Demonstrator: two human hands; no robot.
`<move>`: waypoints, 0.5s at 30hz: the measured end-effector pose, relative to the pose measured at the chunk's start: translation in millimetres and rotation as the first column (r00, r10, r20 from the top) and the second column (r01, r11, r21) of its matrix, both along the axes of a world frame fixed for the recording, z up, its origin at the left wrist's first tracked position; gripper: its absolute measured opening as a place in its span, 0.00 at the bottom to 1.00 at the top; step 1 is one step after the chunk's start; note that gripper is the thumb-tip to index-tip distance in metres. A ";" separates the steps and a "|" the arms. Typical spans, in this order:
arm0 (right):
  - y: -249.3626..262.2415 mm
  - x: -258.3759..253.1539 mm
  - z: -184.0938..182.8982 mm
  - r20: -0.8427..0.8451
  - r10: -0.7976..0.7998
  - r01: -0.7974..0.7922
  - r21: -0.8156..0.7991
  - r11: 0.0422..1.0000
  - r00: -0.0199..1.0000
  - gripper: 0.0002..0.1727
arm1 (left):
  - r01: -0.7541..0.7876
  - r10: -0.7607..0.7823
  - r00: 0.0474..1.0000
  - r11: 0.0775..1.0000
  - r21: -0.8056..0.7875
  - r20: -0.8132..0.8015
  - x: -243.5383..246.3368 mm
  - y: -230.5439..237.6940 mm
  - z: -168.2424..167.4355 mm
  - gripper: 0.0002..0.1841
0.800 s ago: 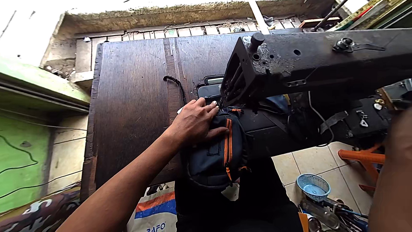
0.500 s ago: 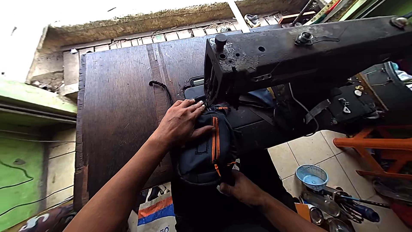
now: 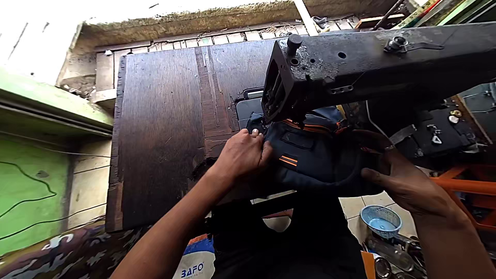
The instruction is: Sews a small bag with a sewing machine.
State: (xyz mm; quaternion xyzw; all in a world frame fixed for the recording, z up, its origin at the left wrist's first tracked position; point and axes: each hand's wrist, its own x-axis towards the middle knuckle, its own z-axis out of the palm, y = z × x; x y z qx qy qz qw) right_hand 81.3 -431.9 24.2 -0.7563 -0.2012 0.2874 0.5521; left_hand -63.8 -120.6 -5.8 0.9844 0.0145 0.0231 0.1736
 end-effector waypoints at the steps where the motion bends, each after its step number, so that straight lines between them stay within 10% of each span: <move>1: 2.5 3.4 7.3 0.079 0.032 -0.027 -0.063 0.998 0.996 0.54 | 0.074 -0.074 0.997 0.997 0.006 -0.015 -1.8 12.7 0.3 0.27; 7: 20.4 65.0 3.7 0.567 0.324 0.036 -0.532 0.846 0.757 0.28 | 0.368 -0.380 0.906 0.925 0.098 0.185 -4.4 39.8 -22.6 0.15; 12: 30.4 27.6 -13.6 0.874 0.283 0.353 -0.428 0.832 0.394 0.19 | 0.328 -0.344 0.906 0.939 0.103 0.247 -14.0 27.1 -40.5 0.19; 15: 54.0 -28.4 -1.4 0.943 0.262 0.131 -0.292 0.947 0.204 0.17 | 0.323 -0.335 0.917 0.942 0.088 0.215 -20.3 29.1 -42.3 0.26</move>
